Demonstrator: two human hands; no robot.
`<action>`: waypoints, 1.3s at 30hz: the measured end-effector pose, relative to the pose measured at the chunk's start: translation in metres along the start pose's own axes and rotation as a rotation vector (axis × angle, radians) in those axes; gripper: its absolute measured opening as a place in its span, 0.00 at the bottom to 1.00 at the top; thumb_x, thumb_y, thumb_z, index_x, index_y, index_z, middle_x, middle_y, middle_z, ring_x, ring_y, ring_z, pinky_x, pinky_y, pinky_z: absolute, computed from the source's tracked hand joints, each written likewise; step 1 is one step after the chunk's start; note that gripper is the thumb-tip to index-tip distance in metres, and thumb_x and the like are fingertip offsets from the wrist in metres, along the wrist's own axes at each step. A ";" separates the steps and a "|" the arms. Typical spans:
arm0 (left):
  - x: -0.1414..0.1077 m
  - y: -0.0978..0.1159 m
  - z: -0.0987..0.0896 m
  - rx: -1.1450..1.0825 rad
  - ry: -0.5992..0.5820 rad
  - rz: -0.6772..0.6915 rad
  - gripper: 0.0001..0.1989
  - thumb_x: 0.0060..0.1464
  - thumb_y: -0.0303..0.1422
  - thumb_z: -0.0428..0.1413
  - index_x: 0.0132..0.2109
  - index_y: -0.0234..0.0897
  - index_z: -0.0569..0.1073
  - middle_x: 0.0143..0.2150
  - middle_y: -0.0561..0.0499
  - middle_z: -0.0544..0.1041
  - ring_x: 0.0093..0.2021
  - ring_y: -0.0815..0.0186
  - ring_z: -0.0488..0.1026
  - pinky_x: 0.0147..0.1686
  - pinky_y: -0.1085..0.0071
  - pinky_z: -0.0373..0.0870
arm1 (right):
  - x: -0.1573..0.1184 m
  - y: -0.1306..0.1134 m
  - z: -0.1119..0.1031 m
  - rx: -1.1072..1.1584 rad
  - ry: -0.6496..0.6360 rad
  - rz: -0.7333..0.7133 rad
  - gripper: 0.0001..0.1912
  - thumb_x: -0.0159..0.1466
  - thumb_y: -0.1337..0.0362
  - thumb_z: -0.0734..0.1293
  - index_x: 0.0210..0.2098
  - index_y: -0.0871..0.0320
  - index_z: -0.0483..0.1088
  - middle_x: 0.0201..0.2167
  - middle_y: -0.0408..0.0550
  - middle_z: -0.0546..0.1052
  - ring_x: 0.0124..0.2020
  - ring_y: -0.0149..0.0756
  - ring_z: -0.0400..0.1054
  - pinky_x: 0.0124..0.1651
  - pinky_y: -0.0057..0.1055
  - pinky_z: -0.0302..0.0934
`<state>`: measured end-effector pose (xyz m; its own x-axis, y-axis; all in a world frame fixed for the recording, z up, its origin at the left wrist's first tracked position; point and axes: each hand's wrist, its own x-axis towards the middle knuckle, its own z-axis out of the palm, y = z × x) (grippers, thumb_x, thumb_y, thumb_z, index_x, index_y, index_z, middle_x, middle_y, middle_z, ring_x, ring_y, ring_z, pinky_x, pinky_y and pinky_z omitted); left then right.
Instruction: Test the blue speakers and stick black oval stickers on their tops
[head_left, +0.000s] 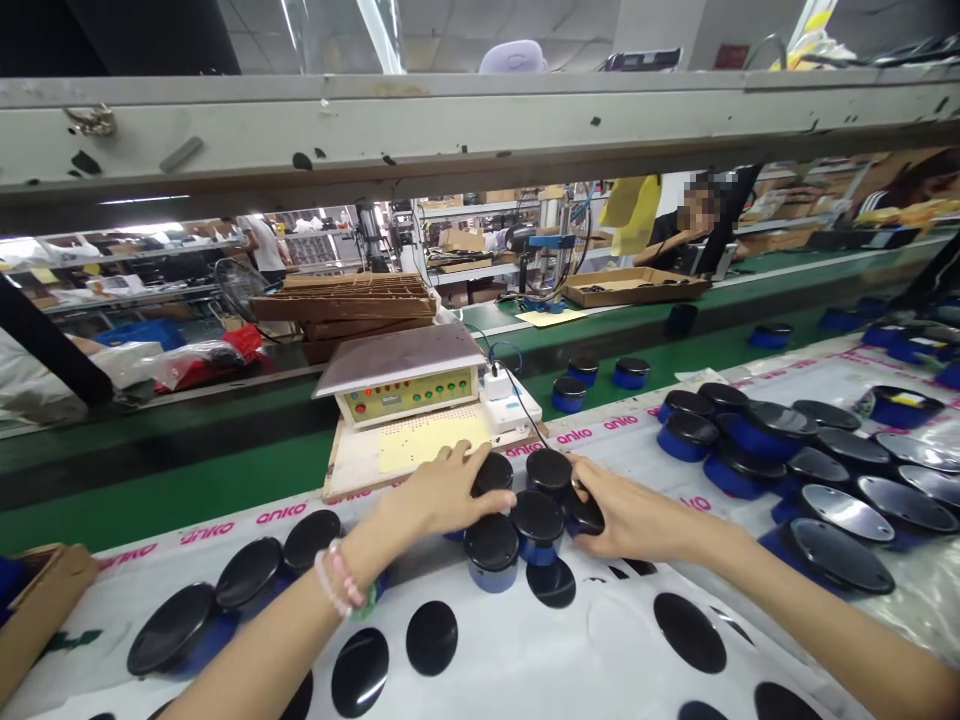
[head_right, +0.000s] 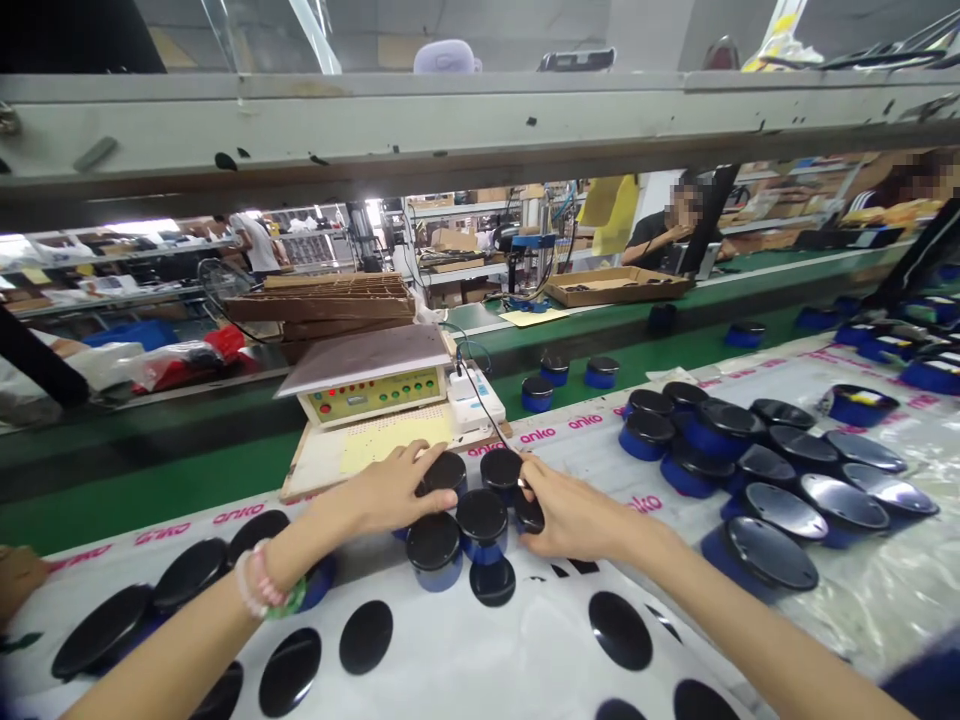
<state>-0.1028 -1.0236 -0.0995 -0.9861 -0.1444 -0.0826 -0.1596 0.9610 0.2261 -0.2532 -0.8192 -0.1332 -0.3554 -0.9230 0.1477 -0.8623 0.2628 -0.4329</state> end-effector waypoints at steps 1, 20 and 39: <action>-0.004 0.008 0.006 0.014 0.040 0.028 0.40 0.53 0.60 0.43 0.65 0.41 0.53 0.66 0.39 0.55 0.64 0.46 0.53 0.59 0.49 0.56 | 0.002 -0.001 0.001 0.014 0.008 0.003 0.18 0.51 0.64 0.68 0.41 0.55 0.63 0.34 0.43 0.71 0.31 0.35 0.68 0.32 0.29 0.63; -0.029 0.031 0.067 0.312 0.298 0.100 0.34 0.53 0.41 0.56 0.65 0.45 0.55 0.67 0.39 0.53 0.64 0.39 0.53 0.56 0.35 0.53 | 0.047 -0.020 -0.007 -0.170 0.188 0.293 0.23 0.69 0.49 0.50 0.47 0.62 0.62 0.45 0.58 0.71 0.39 0.44 0.70 0.39 0.39 0.63; -0.020 0.018 0.088 0.539 0.581 0.199 0.29 0.56 0.33 0.50 0.64 0.45 0.56 0.63 0.42 0.62 0.60 0.44 0.59 0.54 0.43 0.55 | -0.016 0.068 -0.031 -0.665 0.258 0.624 0.13 0.64 0.59 0.65 0.44 0.61 0.68 0.45 0.50 0.70 0.46 0.40 0.66 0.47 0.42 0.62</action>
<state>-0.0817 -0.9823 -0.1793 -0.8843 0.0841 0.4593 -0.0804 0.9415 -0.3271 -0.3174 -0.7783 -0.1375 -0.8218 -0.4921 0.2872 -0.4903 0.8675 0.0836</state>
